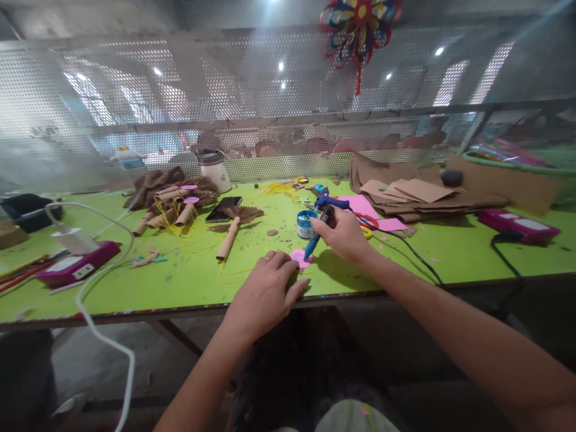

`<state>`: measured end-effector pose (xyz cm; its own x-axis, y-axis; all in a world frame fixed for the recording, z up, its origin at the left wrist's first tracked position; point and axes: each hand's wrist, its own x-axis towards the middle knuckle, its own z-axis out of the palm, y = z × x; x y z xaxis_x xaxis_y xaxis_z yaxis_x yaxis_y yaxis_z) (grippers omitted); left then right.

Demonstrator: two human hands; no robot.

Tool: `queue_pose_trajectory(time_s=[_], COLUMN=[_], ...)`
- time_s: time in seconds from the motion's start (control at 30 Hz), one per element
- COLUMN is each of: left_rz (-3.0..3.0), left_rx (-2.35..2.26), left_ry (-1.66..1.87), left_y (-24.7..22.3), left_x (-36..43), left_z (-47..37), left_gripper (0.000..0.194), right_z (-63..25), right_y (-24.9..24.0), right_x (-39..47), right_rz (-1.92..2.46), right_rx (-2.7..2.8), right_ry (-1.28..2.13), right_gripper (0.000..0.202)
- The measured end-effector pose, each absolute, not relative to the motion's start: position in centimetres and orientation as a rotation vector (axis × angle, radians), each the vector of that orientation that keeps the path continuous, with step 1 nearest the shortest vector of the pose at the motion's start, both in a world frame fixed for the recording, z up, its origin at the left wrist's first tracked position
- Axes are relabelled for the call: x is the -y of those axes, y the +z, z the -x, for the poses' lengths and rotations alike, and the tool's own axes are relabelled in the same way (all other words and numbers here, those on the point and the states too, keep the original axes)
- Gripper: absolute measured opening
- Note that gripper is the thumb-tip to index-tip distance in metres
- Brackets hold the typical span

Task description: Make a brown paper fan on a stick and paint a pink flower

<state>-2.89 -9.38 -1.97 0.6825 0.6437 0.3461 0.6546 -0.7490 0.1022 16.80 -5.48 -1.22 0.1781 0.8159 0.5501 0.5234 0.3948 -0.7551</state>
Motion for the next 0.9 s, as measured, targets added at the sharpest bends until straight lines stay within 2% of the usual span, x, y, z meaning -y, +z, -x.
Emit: queue_pose_trajectory(time_s=[0.2,0.7,0.9], left_rz=[2.866,2.869,2.863], left_rx=[1.126,1.152,1.16], left_ry=[-0.571,-0.57,-0.574], left_y=[-1.96,-2.01,-2.1], left_x=[9.31,9.31,9.28], left_z=[2.87,2.81,2.85], left_gripper=[0.032,0.034,0.034], right_z=[-17.23,-17.02,-17.45], right_y=[-1.33,-1.27,-1.58], right_x=[5.12,5.3,4.84], right_rz=[1.324,1.24,1.223], right_rx=[1.453,1.502,1.457], right_ry=[0.253,0.327,0.377], right_gripper=[0.021,0.026,0.021])
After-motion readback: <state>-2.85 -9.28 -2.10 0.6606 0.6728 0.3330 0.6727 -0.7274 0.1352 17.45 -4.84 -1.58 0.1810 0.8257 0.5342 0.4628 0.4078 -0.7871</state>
